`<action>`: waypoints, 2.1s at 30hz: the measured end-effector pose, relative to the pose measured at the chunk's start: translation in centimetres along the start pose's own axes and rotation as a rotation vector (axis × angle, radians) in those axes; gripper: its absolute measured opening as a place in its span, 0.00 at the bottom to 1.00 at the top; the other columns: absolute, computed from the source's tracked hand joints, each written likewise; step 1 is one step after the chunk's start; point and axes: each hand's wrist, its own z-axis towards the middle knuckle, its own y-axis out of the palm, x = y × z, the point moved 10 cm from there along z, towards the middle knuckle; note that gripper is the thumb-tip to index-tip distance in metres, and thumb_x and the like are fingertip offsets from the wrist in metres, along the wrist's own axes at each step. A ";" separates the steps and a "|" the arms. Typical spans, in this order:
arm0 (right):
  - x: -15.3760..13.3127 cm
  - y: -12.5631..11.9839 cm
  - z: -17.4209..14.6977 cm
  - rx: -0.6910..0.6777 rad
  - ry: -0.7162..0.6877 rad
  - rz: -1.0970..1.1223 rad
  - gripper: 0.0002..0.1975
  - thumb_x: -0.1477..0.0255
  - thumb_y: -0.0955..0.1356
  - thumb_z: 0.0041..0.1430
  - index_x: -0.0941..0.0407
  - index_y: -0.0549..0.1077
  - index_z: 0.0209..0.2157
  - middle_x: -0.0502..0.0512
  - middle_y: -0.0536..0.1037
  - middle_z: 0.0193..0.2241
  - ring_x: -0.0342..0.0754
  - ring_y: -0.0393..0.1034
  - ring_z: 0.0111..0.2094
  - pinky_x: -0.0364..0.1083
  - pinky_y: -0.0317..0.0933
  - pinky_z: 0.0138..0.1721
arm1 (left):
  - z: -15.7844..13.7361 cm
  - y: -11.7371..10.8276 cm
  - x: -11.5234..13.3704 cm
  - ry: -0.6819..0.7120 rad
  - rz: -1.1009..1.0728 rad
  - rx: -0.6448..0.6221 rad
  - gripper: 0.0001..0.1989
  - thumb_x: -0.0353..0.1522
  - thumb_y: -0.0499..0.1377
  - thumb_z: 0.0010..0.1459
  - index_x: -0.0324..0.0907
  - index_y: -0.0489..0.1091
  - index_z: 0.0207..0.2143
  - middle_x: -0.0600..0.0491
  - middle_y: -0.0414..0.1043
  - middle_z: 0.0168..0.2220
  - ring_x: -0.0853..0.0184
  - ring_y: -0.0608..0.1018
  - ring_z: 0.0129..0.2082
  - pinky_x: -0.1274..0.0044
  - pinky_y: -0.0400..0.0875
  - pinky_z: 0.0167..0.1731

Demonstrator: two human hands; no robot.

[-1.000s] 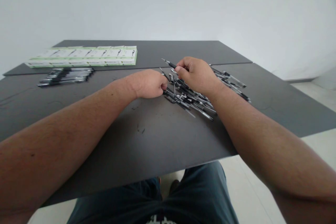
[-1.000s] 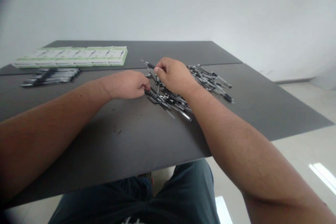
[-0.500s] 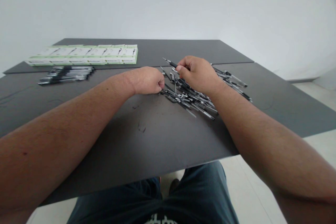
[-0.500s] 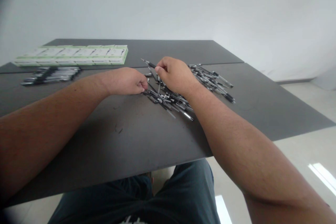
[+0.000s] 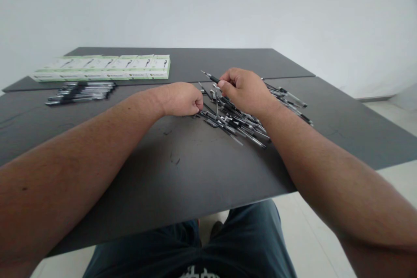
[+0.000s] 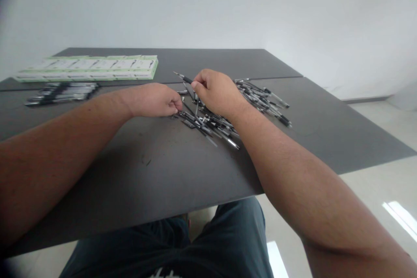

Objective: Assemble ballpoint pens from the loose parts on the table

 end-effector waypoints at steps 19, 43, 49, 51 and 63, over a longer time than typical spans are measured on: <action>-0.3 -0.1 0.1 -0.003 -0.015 -0.003 0.10 0.66 0.70 0.75 0.52 0.85 0.43 0.54 0.87 0.35 0.55 0.75 0.36 0.53 0.66 0.45 | -0.1 0.2 0.2 0.046 -0.015 0.057 0.17 0.28 0.60 0.64 0.49 0.87 0.48 0.52 0.90 0.44 0.59 0.86 0.41 0.71 0.71 0.40; -0.5 0.0 0.1 -0.024 -0.018 -0.013 0.10 0.67 0.70 0.75 0.52 0.86 0.44 0.53 0.86 0.33 0.55 0.75 0.36 0.53 0.65 0.45 | -0.6 0.1 1.7 0.044 -0.067 -0.006 0.14 0.35 0.63 0.66 0.47 0.86 0.49 0.52 0.88 0.40 0.59 0.84 0.37 0.69 0.72 0.41; -0.6 0.1 0.1 -0.027 -0.008 -0.013 0.10 0.68 0.70 0.75 0.52 0.86 0.44 0.53 0.86 0.33 0.54 0.74 0.35 0.53 0.64 0.45 | -0.5 -0.1 1.9 -0.016 -0.044 0.040 0.12 0.37 0.62 0.68 0.46 0.86 0.45 0.49 0.89 0.41 0.57 0.85 0.38 0.68 0.72 0.42; -0.6 0.1 0.1 -0.025 -0.012 -0.017 0.10 0.68 0.70 0.75 0.53 0.86 0.44 0.53 0.85 0.33 0.54 0.74 0.35 0.53 0.64 0.45 | -0.4 -0.1 1.8 -0.031 -0.044 0.050 0.11 0.36 0.62 0.67 0.46 0.86 0.45 0.50 0.89 0.40 0.57 0.85 0.38 0.68 0.72 0.41; -0.7 0.2 0.1 -0.029 -0.046 -0.015 0.09 0.68 0.70 0.74 0.53 0.84 0.43 0.52 0.85 0.32 0.53 0.72 0.33 0.52 0.61 0.42 | -0.4 -0.1 1.2 -0.053 0.011 0.004 0.13 0.38 0.63 0.66 0.49 0.90 0.42 0.52 0.87 0.36 0.59 0.83 0.36 0.69 0.70 0.43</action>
